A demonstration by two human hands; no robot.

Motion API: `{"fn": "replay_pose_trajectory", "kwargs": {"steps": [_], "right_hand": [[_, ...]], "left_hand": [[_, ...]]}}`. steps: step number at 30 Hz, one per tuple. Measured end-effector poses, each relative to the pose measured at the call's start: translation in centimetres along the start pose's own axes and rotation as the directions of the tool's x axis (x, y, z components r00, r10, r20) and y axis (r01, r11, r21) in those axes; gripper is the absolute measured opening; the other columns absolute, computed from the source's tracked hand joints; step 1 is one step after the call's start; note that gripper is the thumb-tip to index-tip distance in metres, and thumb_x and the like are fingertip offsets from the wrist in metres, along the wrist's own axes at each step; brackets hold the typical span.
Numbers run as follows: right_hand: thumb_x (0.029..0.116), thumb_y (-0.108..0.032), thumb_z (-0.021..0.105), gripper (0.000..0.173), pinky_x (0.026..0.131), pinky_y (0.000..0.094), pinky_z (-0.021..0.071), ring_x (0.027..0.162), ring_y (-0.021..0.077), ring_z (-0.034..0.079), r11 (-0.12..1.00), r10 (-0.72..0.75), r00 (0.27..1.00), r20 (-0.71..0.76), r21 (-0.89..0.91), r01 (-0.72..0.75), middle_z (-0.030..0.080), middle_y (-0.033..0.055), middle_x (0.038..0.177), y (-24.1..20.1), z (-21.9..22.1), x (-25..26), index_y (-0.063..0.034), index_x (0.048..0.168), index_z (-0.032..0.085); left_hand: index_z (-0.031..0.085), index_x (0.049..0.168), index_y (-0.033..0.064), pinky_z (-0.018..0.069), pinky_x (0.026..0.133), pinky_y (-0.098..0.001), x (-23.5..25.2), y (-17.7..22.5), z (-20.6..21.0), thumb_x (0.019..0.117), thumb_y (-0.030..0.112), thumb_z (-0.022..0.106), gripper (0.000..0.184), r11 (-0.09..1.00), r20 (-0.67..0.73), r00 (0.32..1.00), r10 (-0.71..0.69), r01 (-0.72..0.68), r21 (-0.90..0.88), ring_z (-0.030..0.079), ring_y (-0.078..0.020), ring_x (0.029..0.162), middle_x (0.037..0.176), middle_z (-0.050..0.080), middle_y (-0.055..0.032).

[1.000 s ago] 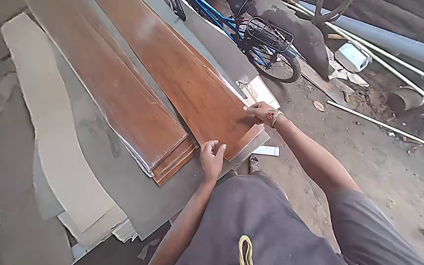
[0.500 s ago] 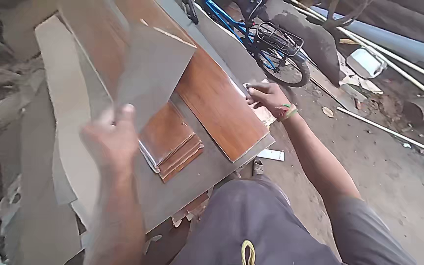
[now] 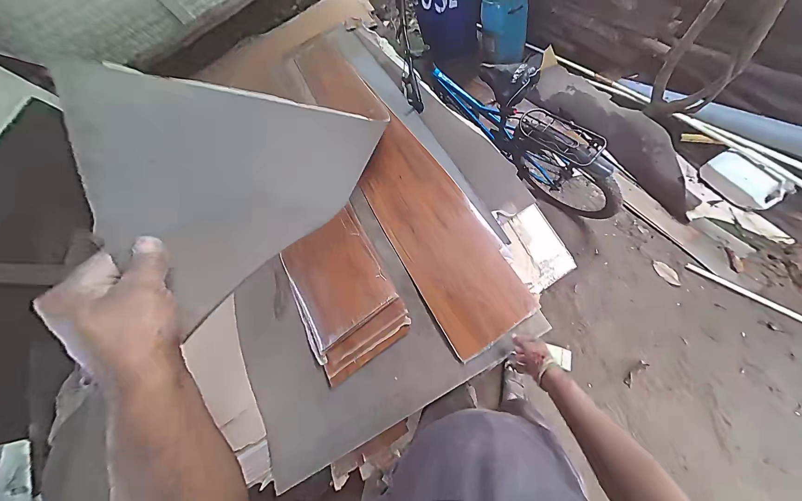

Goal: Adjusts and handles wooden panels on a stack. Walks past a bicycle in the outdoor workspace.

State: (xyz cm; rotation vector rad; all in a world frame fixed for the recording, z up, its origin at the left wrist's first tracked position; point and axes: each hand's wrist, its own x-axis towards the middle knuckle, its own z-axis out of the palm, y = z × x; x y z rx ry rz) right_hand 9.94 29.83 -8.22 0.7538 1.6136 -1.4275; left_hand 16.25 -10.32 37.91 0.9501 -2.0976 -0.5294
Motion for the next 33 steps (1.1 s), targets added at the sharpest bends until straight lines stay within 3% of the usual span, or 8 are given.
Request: {"fn": "replay_pose_trajectory", "kwargs": {"steps": [4, 9, 13, 17, 20, 24, 29, 33], "right_hand": [[0.0996, -0.040, 0.068, 0.062, 0.095, 0.0506, 0.0557, 0.116, 0.0348, 0.066, 0.972, 0.033, 0.999, -0.027, 0.233, -0.026, 0.063, 0.0253, 0.132, -0.1, 4.0, 1.2, 0.0035, 0.141, 0.051], [0.0868, -0.032, 0.083, 0.055, 0.072, 0.0470, 0.0604, 0.087, 0.0299, 0.071, 0.884, -0.049, 0.999, -0.005, 0.465, 0.046, 0.072, 0.0201, 0.106, -1.3, 5.8, 1.0, 0.0004, 0.127, 0.062], [0.0834, -0.020, 0.085, 0.063, 0.093, 0.0487, 0.0604, 0.104, 0.0285, 0.073, 0.922, -0.267, 0.964, -0.012, 0.288, 0.259, 0.072, 0.0211, 0.114, -5.6, 6.4, -6.6, 0.0050, 0.133, 0.055], [0.0918, -0.034, 0.072, 0.035, 0.087, 0.0499, 0.0588, 0.091, 0.0246, 0.074, 0.672, -0.724, 0.684, 0.088, -0.130, 0.729, 0.076, 0.0137, 0.092, -11.0, 8.2, -16.1, -0.0006, 0.101, 0.075], [0.0980, -0.028, 0.059, 0.038, 0.079, 0.0508, 0.0614, 0.088, 0.0288, 0.075, 0.370, -0.897, 0.383, 0.219, -0.099, 0.924, 0.075, 0.0166, 0.096, -15.2, 11.7, -22.6, 0.0041, 0.115, 0.070], [0.1014, -0.016, 0.053, 0.042, 0.091, 0.0516, 0.0567, 0.105, 0.0350, 0.071, 0.230, -0.862, 0.162, 0.479, 0.085, 0.970, 0.070, 0.0249, 0.119, -21.3, 15.1, -27.1, 0.0105, 0.134, 0.058], [0.1016, -0.018, 0.054, 0.044, 0.092, 0.0512, 0.0553, 0.104, 0.0369, 0.071, 0.177, -0.867, 0.091, 0.490, 0.132, 0.975, 0.070, 0.0263, 0.114, -23.3, 15.7, -27.7, 0.0122, 0.134, 0.056], [0.1006, -0.019, 0.055, 0.045, 0.091, 0.0499, 0.0568, 0.102, 0.0351, 0.072, 0.166, -0.900, 0.091, 0.426, 0.143, 0.976, 0.071, 0.0254, 0.113, -22.3, 15.8, -26.9, 0.0129, 0.132, 0.058]], "left_hand": [[0.069, 0.101, 0.0024, 0.0519, 0.073, -0.0257, -1.0, 0.7, 1.1, 0.1026, 0.036, 0.059, 0.035, 0.999, -0.040, 0.998, 0.044, -0.044, -0.017, 0.058, 0.0000, 0.073, 0.085, 0.064, -0.0007], [0.069, 0.109, -0.0014, 0.0524, 0.077, -0.0191, -1.6, 1.4, 0.4, 0.1036, 0.031, 0.059, 0.034, 0.997, -0.094, 0.994, 0.057, -0.063, -0.054, 0.059, 0.0057, 0.079, 0.093, 0.067, -0.0013], [0.067, 0.110, -0.0050, 0.0519, 0.077, -0.0154, -3.3, 2.6, -0.1, 0.1041, 0.025, 0.059, 0.032, 0.997, -0.106, 0.994, 0.035, -0.042, -0.061, 0.059, 0.0079, 0.080, 0.093, 0.066, -0.0022], [0.068, 0.102, -0.0028, 0.0525, 0.071, -0.0132, -4.9, 2.6, 1.0, 0.1039, 0.022, 0.058, 0.027, 0.997, -0.087, 0.994, 0.059, -0.064, -0.052, 0.059, 0.0101, 0.072, 0.083, 0.064, 0.0042], [0.069, 0.102, -0.0039, 0.0526, 0.070, -0.0128, -6.2, 3.0, 2.6, 0.1036, 0.022, 0.059, 0.028, 0.995, -0.064, 0.994, 0.089, -0.091, -0.037, 0.060, 0.0101, 0.072, 0.082, 0.065, 0.0038], [0.069, 0.105, -0.0069, 0.0528, 0.077, -0.0156, -7.9, 3.9, 4.1, 0.1036, 0.023, 0.058, 0.032, 0.989, 0.002, 0.990, 0.138, -0.138, 0.043, 0.062, 0.0070, 0.079, 0.089, 0.069, -0.0056], [0.070, 0.104, -0.0065, 0.0531, 0.077, -0.0140, -8.7, 4.9, 4.5, 0.1036, 0.022, 0.059, 0.030, 0.977, 0.011, 0.981, 0.194, -0.194, 0.092, 0.063, 0.0079, 0.078, 0.088, 0.070, -0.0064], [0.071, 0.104, -0.0099, 0.0548, 0.081, -0.0285, -9.9, 4.3, 4.9, 0.1028, 0.023, 0.060, 0.035, 0.962, 0.090, 0.970, 0.225, -0.236, 0.139, 0.066, -0.0062, 0.081, 0.091, 0.071, -0.0171]]}}
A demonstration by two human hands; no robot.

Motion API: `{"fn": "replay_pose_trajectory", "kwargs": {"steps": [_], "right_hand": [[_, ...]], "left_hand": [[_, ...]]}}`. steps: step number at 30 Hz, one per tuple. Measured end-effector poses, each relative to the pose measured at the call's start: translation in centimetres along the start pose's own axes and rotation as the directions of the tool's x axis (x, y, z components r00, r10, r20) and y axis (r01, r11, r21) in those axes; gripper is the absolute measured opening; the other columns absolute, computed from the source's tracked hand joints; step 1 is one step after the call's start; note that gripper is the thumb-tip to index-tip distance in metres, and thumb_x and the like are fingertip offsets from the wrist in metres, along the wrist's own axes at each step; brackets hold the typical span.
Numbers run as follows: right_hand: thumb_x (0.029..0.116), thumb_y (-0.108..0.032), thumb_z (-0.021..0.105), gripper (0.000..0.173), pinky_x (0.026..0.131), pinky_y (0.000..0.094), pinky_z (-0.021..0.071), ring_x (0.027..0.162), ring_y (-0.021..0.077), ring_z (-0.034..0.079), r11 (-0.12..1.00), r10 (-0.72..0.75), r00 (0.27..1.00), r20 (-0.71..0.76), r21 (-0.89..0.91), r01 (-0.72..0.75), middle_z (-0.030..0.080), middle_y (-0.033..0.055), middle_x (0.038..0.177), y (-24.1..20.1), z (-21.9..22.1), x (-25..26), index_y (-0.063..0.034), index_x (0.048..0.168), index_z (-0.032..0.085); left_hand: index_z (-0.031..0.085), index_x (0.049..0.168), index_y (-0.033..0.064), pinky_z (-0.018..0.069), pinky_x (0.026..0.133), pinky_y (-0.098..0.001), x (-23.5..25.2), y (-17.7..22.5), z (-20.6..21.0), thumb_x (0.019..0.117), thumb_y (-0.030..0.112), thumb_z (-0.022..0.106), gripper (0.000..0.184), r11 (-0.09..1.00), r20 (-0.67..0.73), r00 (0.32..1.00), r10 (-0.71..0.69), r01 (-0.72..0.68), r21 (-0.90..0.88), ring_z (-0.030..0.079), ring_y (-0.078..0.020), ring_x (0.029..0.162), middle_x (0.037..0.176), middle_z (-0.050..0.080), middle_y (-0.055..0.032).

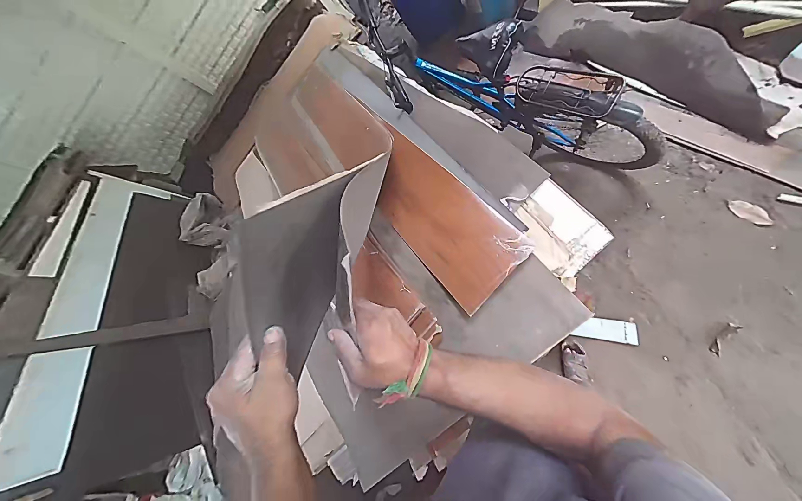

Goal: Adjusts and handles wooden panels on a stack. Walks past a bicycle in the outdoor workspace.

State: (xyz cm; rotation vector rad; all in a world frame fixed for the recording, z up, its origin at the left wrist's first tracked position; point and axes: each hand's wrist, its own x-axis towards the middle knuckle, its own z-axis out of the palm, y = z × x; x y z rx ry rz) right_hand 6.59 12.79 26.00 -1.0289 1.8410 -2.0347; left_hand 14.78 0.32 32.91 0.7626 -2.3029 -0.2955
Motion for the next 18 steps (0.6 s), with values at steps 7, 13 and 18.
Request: {"fn": "replay_pose_trajectory", "kwargs": {"steps": [7, 13, 18], "right_hand": [[0.1004, -0.023, 0.055, 0.046, 0.091, 0.0507, 0.0569, 0.102, 0.0341, 0.072, 0.995, 0.085, 0.995, -0.051, -0.040, -0.087, 0.072, 0.0242, 0.111, 2.1, -1.7, -2.7, 0.0110, 0.131, 0.060], [0.0991, -0.034, 0.060, 0.041, 0.084, 0.0489, 0.0613, 0.091, 0.0262, 0.075, 0.947, 0.284, 0.906, -0.313, -0.056, -0.316, 0.076, 0.0163, 0.093, 7.7, -2.7, -9.8, 0.0045, 0.108, 0.071], [0.0950, -0.025, 0.075, 0.041, 0.080, 0.0489, 0.0635, 0.090, 0.0292, 0.075, 0.459, 0.889, 0.351, -0.295, 0.563, -0.688, 0.073, 0.0208, 0.102, 16.7, -5.1, -15.3, 0.0046, 0.121, 0.063]], "left_hand": [[0.072, 0.102, -0.0075, 0.0545, 0.077, -0.0257, -1.8, 0.4, 2.0, 0.1019, 0.022, 0.060, 0.032, 0.999, 0.071, 0.997, 0.026, -0.022, -0.046, 0.065, -0.0034, 0.078, 0.087, 0.072, -0.0135], [0.073, 0.106, -0.0073, 0.0551, 0.077, -0.0319, -2.4, -0.8, 3.4, 0.1023, 0.024, 0.059, 0.034, 0.998, 0.043, 0.999, -0.001, 0.003, -0.055, 0.067, -0.0098, 0.078, 0.088, 0.072, -0.0172], [0.072, 0.107, -0.0074, 0.0548, 0.080, -0.0368, -1.8, -0.8, 2.5, 0.1032, 0.024, 0.059, 0.034, 0.998, -0.006, 0.998, -0.059, 0.059, -0.036, 0.068, -0.0143, 0.080, 0.090, 0.072, -0.0189]]}}
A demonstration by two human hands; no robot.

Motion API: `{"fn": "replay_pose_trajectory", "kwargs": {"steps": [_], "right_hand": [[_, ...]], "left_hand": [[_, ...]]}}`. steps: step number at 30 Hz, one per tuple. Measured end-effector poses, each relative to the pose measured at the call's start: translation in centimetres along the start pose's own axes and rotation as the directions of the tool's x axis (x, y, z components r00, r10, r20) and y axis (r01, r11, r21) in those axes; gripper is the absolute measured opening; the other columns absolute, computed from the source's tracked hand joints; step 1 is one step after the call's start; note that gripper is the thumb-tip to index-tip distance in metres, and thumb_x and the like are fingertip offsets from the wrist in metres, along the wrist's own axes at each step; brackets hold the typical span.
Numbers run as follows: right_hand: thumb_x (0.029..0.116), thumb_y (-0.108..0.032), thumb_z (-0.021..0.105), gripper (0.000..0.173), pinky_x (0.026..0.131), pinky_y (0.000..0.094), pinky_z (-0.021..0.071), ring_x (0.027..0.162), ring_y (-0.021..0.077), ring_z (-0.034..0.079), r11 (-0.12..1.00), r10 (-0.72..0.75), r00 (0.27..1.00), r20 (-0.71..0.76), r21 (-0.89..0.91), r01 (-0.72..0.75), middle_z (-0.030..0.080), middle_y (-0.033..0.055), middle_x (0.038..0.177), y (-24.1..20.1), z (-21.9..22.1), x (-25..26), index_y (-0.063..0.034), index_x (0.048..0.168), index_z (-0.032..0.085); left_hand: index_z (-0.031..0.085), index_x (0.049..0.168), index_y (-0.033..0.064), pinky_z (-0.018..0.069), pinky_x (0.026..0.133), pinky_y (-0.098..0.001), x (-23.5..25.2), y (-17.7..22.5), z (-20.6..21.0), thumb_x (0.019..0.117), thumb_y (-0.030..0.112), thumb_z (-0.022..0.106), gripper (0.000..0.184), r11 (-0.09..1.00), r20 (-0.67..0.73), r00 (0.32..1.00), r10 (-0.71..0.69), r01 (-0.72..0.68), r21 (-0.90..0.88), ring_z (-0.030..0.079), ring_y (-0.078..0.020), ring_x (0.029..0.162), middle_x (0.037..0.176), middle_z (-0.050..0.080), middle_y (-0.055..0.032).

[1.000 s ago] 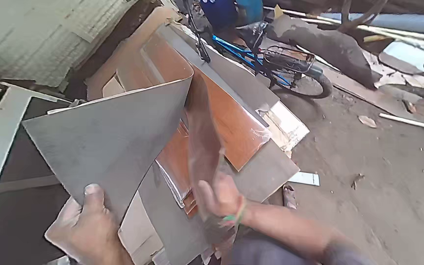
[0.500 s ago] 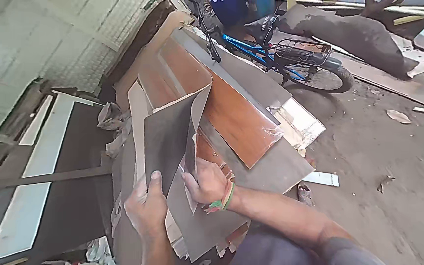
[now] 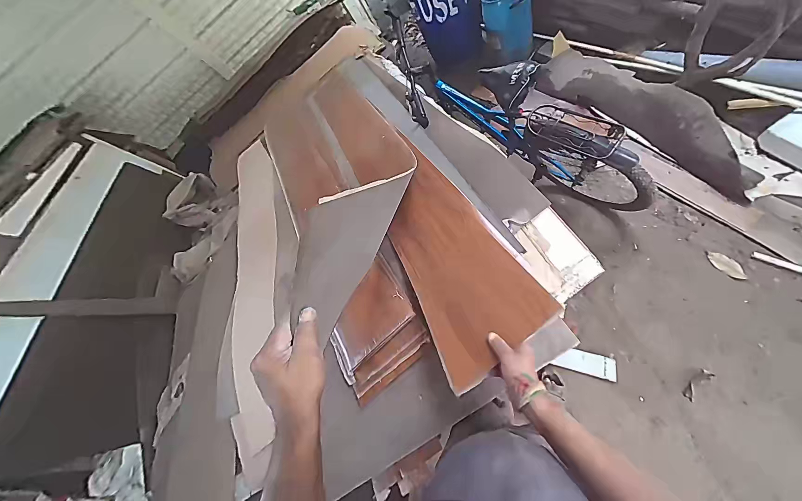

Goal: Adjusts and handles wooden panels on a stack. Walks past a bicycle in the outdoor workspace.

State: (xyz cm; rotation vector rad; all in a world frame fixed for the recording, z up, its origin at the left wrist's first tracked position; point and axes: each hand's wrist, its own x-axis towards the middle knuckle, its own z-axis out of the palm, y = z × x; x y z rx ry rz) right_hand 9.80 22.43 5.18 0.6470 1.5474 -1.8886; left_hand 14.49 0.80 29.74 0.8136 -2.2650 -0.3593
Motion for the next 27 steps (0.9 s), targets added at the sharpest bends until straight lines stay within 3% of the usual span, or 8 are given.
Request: {"fn": "replay_pose_trajectory", "kwargs": {"steps": [4, 7, 11, 14, 17, 20, 24, 27], "right_hand": [[0.0917, -0.027, 0.078, 0.053, 0.077, 0.0495, 0.0591, 0.091, 0.0308, 0.069, 0.944, 0.315, 0.948, -0.042, 0.122, -0.308, 0.068, 0.0218, 0.108, 4.4, -2.7, 5.4, 0.0028, 0.129, 0.057], [0.0965, -0.029, 0.073, 0.049, 0.067, 0.0455, 0.0581, 0.078, 0.0279, 0.066, 0.936, 0.346, 0.937, -0.047, 0.080, -0.342, 0.066, 0.0203, 0.100, 5.4, -3.1, 6.1, 0.0014, 0.130, 0.056], [0.1082, -0.033, 0.052, 0.044, 0.071, 0.0412, 0.0594, 0.078, 0.0250, 0.069, 0.915, 0.377, 0.926, 0.017, -0.160, -0.370, 0.069, 0.0198, 0.100, 6.4, -4.4, 6.1, 0.0046, 0.131, 0.056], [0.1061, -0.036, 0.056, 0.047, 0.071, 0.0415, 0.0618, 0.078, 0.0254, 0.073, 0.918, 0.359, 0.928, 0.100, -0.214, -0.333, 0.073, 0.0185, 0.104, 6.4, -5.0, 4.4, 0.0035, 0.133, 0.056], [0.1120, -0.036, 0.034, 0.046, 0.073, 0.0417, 0.0624, 0.088, 0.0254, 0.073, 0.980, 0.113, 0.933, 0.341, 0.117, -0.161, 0.074, 0.0153, 0.107, 3.3, -5.1, 0.4, -0.0007, 0.131, 0.057], [0.1111, -0.047, 0.014, 0.057, 0.075, 0.0437, 0.0605, 0.095, 0.0232, 0.071, 0.814, -0.071, 0.967, 0.247, 0.574, -0.087, 0.072, 0.0095, 0.106, 0.7, -5.4, -1.9, -0.0118, 0.126, 0.056], [0.1062, -0.063, 0.010, 0.071, 0.086, 0.0537, 0.0581, 0.110, 0.0290, 0.067, 0.724, -0.046, 0.994, 0.100, 0.689, -0.035, 0.069, 0.0135, 0.122, 1.2, -6.5, -2.0, -0.0154, 0.137, 0.053], [0.1049, -0.067, 0.009, 0.075, 0.095, 0.0548, 0.0549, 0.120, 0.0286, 0.063, 0.707, -0.071, 0.997, 0.026, 0.707, 0.032, 0.065, 0.0134, 0.132, 2.3, -6.2, -2.0, -0.0155, 0.145, 0.046]], "left_hand": [[0.072, 0.101, -0.0076, 0.0520, 0.073, -0.0376, -0.4, -0.4, -0.2, 0.1021, 0.027, 0.058, 0.037, 0.996, -0.008, 0.996, 0.087, -0.088, -0.012, 0.064, -0.0151, 0.074, 0.083, 0.070, -0.0175], [0.072, 0.118, -0.0069, 0.0560, 0.096, -0.0431, -1.7, -0.7, 0.2, 0.1021, 0.021, 0.057, 0.035, 0.966, 0.098, 0.963, 0.250, -0.241, -0.092, 0.073, -0.0275, 0.105, 0.112, 0.074, -0.0232], [0.073, 0.123, 0.0016, 0.0553, 0.102, -0.0446, -5.2, -1.9, 3.4, 0.1019, 0.021, 0.058, 0.032, 0.906, 0.245, 0.873, 0.423, -0.397, -0.148, 0.070, -0.0267, 0.116, 0.123, 0.073, -0.0138], [0.074, 0.122, 0.0030, 0.0561, 0.100, -0.0481, -10.7, -2.5, 7.2, 0.0989, 0.019, 0.063, 0.030, 0.866, 0.366, 0.787, 0.496, -0.476, -0.151, 0.070, -0.0304, 0.115, 0.124, 0.073, -0.0117], [0.075, 0.121, 0.0101, 0.0578, 0.096, -0.0428, -16.5, -3.7, 10.3, 0.0961, 0.018, 0.065, 0.028, 0.829, 0.506, 0.675, 0.537, -0.533, -0.170, 0.069, -0.0252, 0.114, 0.124, 0.073, -0.0064], [0.070, 0.131, 0.0115, 0.0542, 0.100, -0.0495, -19.8, -3.1, 10.5, 0.0929, 0.014, 0.064, 0.039, 0.837, 0.753, 0.459, 0.472, -0.502, -0.219, 0.064, -0.0317, 0.123, 0.135, 0.067, -0.0101], [0.066, 0.134, 0.0107, 0.0495, 0.104, -0.0518, -19.9, -2.1, 11.8, 0.0885, 0.028, 0.069, 0.049, 0.786, 0.822, 0.264, 0.505, -0.533, -0.312, 0.058, -0.0331, 0.129, 0.142, 0.061, -0.0108], [0.051, 0.149, 0.0086, 0.0435, 0.110, -0.0531, -20.4, -2.8, 13.8, 0.0842, 0.057, 0.073, 0.084, 0.761, 0.858, 0.115, 0.500, -0.532, -0.372, 0.050, -0.0366, 0.136, 0.153, 0.048, -0.0166]]}}
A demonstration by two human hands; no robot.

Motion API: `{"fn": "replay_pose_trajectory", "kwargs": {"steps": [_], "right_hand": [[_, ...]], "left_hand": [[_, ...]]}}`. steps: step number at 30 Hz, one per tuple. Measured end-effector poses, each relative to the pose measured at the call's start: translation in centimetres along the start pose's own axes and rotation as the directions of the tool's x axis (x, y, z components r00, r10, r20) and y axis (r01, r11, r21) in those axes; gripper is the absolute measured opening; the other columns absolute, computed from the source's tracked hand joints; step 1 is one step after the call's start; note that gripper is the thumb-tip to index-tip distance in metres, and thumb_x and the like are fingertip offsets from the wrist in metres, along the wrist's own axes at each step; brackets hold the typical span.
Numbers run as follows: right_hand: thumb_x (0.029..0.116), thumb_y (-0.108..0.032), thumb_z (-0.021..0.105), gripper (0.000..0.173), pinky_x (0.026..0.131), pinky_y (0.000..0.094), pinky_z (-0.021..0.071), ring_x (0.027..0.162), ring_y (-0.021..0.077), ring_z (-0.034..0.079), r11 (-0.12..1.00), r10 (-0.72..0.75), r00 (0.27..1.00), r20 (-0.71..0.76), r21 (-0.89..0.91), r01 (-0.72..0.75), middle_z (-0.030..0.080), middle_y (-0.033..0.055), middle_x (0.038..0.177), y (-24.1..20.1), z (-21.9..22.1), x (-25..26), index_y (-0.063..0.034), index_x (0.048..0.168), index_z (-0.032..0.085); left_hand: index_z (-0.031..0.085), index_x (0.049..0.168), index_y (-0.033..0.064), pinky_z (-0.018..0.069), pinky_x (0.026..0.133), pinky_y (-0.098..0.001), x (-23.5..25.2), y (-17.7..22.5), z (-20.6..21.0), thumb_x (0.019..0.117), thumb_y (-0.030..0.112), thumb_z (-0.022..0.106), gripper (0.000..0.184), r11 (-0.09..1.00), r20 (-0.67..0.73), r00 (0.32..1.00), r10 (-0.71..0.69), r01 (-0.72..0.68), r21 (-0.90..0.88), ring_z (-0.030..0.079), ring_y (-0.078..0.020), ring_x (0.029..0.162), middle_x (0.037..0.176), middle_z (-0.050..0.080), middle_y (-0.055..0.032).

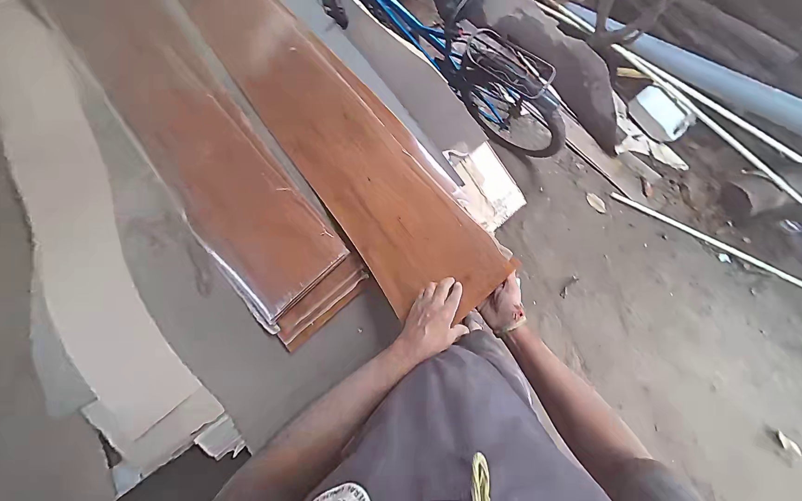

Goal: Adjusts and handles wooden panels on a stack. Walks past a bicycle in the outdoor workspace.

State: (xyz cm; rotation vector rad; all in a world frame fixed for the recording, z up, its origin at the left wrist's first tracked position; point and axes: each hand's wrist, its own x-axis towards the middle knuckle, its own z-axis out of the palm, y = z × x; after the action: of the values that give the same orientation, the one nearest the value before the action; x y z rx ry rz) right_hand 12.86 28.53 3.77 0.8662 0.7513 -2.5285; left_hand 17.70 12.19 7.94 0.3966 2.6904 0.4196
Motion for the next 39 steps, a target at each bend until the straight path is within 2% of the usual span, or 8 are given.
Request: {"fn": "replay_pose_trajectory", "kwargs": {"steps": [5, 10, 14, 19, 23, 27, 31, 39], "right_hand": [[0.1025, -0.070, 0.003, 0.085, 0.101, 0.0511, 0.0526, 0.125, 0.0263, 0.061, 0.995, -0.098, 0.985, -0.141, -0.041, 0.093, 0.062, 0.0142, 0.139, 1.6, -1.3, -1.2, -0.0123, 0.154, 0.038], [0.1129, -0.045, 0.024, 0.056, 0.085, 0.0502, 0.0594, 0.106, 0.0294, 0.070, 0.967, -0.205, 0.959, -0.198, -0.192, 0.167, 0.070, 0.0179, 0.120, 3.6, -2.4, -1.4, -0.0043, 0.140, 0.052], [0.1113, -0.027, 0.043, 0.036, 0.076, 0.0477, 0.0623, 0.091, 0.0289, 0.072, 0.915, -0.331, 0.918, -0.217, -0.313, 0.256, 0.072, 0.0190, 0.104, 4.4, -2.5, -1.4, 0.0012, 0.126, 0.061], [0.1106, -0.021, 0.046, 0.032, 0.073, 0.0456, 0.0641, 0.084, 0.0273, 0.074, 0.888, -0.377, 0.910, -0.174, -0.348, 0.301, 0.074, 0.0182, 0.095, 4.3, -1.7, -2.9, 0.0046, 0.117, 0.063], [0.1102, -0.017, 0.046, 0.029, 0.068, 0.0436, 0.0639, 0.080, 0.0263, 0.074, 0.879, -0.383, 0.915, -0.127, -0.355, 0.318, 0.074, 0.0173, 0.092, 4.7, -1.6, -4.3, 0.0052, 0.111, 0.064], [0.1100, -0.018, 0.045, 0.030, 0.069, 0.0434, 0.0638, 0.079, 0.0258, 0.074, 0.891, -0.378, 0.918, -0.119, -0.318, 0.325, 0.074, 0.0168, 0.092, 5.4, -1.4, -5.2, 0.0042, 0.110, 0.065], [0.1085, -0.016, 0.048, 0.028, 0.066, 0.0406, 0.0633, 0.075, 0.0234, 0.073, 0.876, -0.421, 0.896, -0.139, -0.320, 0.362, 0.074, 0.0158, 0.087, 5.3, -1.1, -5.7, 0.0046, 0.106, 0.067], [0.1073, -0.013, 0.052, 0.025, 0.062, 0.0359, 0.0618, 0.068, 0.0190, 0.071, 0.859, -0.491, 0.804, -0.337, -0.340, 0.382, 0.072, 0.0122, 0.078, 5.6, 1.4, -6.4, 0.0042, 0.098, 0.068]], "left_hand": [[0.058, 0.145, 0.0131, 0.0449, 0.109, -0.0522, 0.1, -1.9, 2.1, 0.0759, 0.079, 0.069, 0.096, 0.986, -0.049, 0.993, 0.109, -0.115, -0.125, 0.051, -0.0375, 0.135, 0.153, 0.049, -0.0180], [0.070, 0.130, 0.0076, 0.0468, 0.110, -0.0462, 3.4, -3.0, 0.8, 0.0996, 0.032, 0.062, 0.040, 0.942, -0.147, 0.977, 0.156, -0.191, -0.275, 0.059, -0.0303, 0.128, 0.136, 0.064, -0.0137], [0.073, 0.124, 0.0111, 0.0502, 0.107, -0.0432, 9.4, -2.2, -1.7, 0.1031, 0.022, 0.057, 0.029, 0.883, -0.314, 0.854, 0.415, -0.461, -0.087, 0.061, -0.0278, 0.126, 0.132, 0.067, -0.0103], [0.071, 0.129, 0.0151, 0.0405, 0.116, -0.0455, 15.1, -0.7, -3.6, 0.0996, 0.027, 0.064, 0.032, 0.771, -0.194, 0.763, 0.616, -0.635, -0.047, 0.057, -0.0236, 0.131, 0.133, 0.067, -0.0066], [0.081, 0.102, 0.0187, 0.0453, 0.107, -0.0457, 15.5, -0.6, -4.6, 0.0983, 0.026, 0.067, 0.016, 0.737, -0.051, 0.778, 0.626, -0.612, -0.286, 0.067, -0.0134, 0.109, 0.110, 0.075, 0.0020], [0.079, 0.093, 0.0162, 0.0479, 0.106, -0.0404, 14.1, -1.6, -2.8, 0.0999, 0.029, 0.065, 0.021, 0.640, -0.275, 0.665, 0.694, -0.745, -0.189, 0.066, -0.0112, 0.115, 0.112, 0.076, 0.0040], [0.075, 0.091, 0.0096, 0.0447, 0.114, -0.0449, 12.6, -1.8, -1.5, 0.1012, 0.020, 0.063, 0.019, 0.580, -0.510, 0.507, 0.695, -0.815, -0.020, 0.058, -0.0253, 0.130, 0.112, 0.072, -0.0071], [0.073, 0.096, 0.0060, 0.0460, 0.111, -0.0439, 11.2, -3.2, -1.8, 0.1029, 0.009, 0.055, 0.020, 0.496, -0.603, 0.443, 0.663, -0.864, -0.089, 0.063, -0.0238, 0.124, 0.109, 0.074, -0.0085]]}}
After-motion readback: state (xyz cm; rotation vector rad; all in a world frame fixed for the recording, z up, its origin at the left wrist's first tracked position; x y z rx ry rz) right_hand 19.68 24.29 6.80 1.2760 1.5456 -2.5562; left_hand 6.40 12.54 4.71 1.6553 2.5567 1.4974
